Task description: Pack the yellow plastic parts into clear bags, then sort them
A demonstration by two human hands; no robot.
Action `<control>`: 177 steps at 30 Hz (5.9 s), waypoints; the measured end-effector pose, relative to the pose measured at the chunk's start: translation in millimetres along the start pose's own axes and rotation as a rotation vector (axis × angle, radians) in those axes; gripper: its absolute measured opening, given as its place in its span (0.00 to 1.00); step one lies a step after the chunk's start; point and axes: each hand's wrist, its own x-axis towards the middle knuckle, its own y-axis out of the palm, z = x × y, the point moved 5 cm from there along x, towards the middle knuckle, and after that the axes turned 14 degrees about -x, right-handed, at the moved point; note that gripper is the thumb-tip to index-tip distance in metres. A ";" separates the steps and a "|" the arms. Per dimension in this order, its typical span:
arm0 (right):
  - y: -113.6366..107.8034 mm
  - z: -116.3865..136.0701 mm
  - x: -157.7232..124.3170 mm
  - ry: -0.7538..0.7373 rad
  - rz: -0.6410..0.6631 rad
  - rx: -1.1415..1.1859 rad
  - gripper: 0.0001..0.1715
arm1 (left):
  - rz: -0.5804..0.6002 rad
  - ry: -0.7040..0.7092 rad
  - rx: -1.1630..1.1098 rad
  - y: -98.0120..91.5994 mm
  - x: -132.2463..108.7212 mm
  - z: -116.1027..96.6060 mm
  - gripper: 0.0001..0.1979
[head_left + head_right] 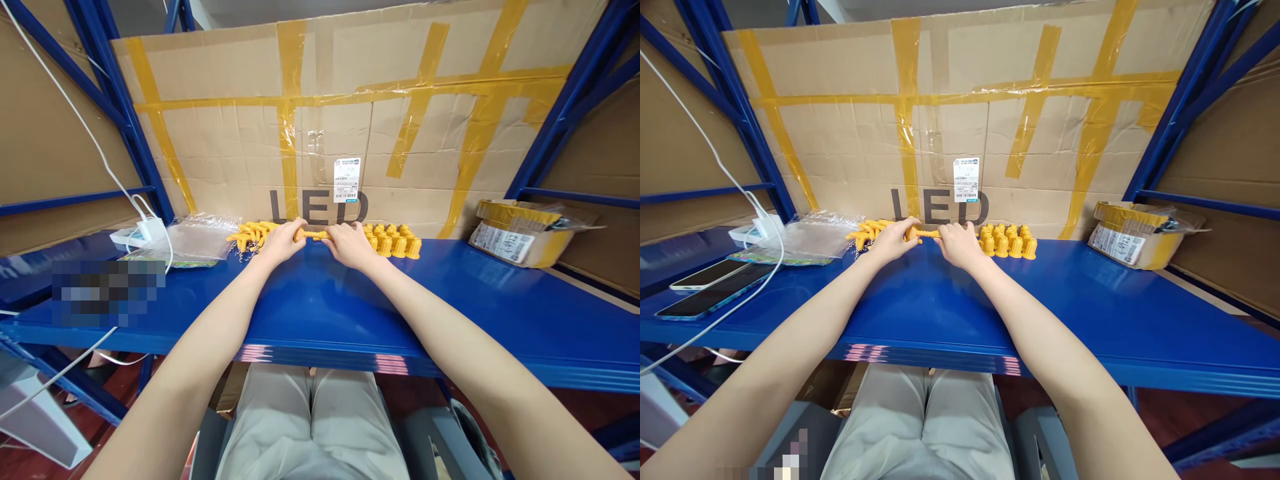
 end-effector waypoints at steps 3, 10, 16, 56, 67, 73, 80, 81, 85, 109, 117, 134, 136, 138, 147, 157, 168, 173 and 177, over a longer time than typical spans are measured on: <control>-2.7 -1.9 0.9 0.007 0.020 -0.030 0.15 | 0.002 -0.012 0.012 2.8 -0.4 -3.5 0.19; -6.1 -5.1 1.7 0.010 -0.055 -0.066 0.14 | -0.006 -0.130 0.021 1.3 -1.4 -3.5 0.20; 2.9 0.8 1.1 -0.068 0.003 -0.043 0.19 | 0.005 -0.119 0.055 -0.6 -2.6 2.6 0.23; 2.0 1.3 2.9 -0.083 -0.051 -0.194 0.17 | 0.245 -0.164 -0.312 15.3 -2.1 -1.0 0.13; 10.4 8.2 -1.6 -0.152 0.034 -0.120 0.16 | 0.202 -0.100 -0.225 18.8 1.2 14.2 0.14; 4.2 -4.1 1.7 -0.084 -0.058 -0.157 0.14 | 0.184 -0.151 -0.058 13.1 1.4 16.2 0.13; 1.9 -35.3 2.7 0.134 -0.045 -0.109 0.12 | -0.141 -0.412 0.045 -16.3 -4.6 37.9 0.18; 0.2 -39.5 2.6 0.175 -0.018 -0.097 0.13 | -0.180 -0.435 0.031 -19.5 -6.1 41.4 0.19; -2.5 -58.0 -0.4 0.348 0.271 -0.065 0.15 | -0.246 -0.470 0.013 -23.8 -10.8 57.2 0.24; 21.2 -97.7 -23.0 0.560 0.738 0.119 0.15 | -0.122 -0.560 0.203 -12.8 -19.6 81.9 0.29; 19.9 -94.1 -20.9 0.538 0.685 0.056 0.13 | -0.130 -0.560 0.228 -14.9 -17.1 84.6 0.23; -3.9 -71.1 -6.1 0.469 0.326 -0.138 0.16 | 0.022 -0.569 0.064 0.8 -18.0 90.5 0.28; -1.8 -55.8 -2.3 0.351 0.202 -0.137 0.17 | 0.041 -0.533 0.059 3.4 -16.1 91.9 0.28; 7.7 -38.5 -0.8 0.214 0.135 -0.123 0.19 | 0.059 -0.483 0.051 6.8 -13.8 93.9 0.28; 52.0 -7.4 -2.6 -0.013 0.311 -0.009 0.22 | 0.075 -0.510 0.117 12.4 -14.8 103.9 0.31; 49.7 -0.4 -1.0 0.108 0.290 -0.046 0.24 | -0.033 -0.481 0.147 5.9 -13.6 96.9 0.27; 17.6 -10.1 1.4 0.097 0.012 -0.114 0.25 | -0.025 -0.043 0.049 2.8 -1.5 33.1 0.27; 0.7 -5.7 2.3 -0.021 -0.209 -0.144 0.29 | 0.035 0.010 -0.035 5.1 -2.9 9.6 0.27; -1.0 -3.4 1.4 -0.063 -0.283 -0.137 0.29 | -0.060 -0.028 -0.001 -0.5 -1.2 10.8 0.23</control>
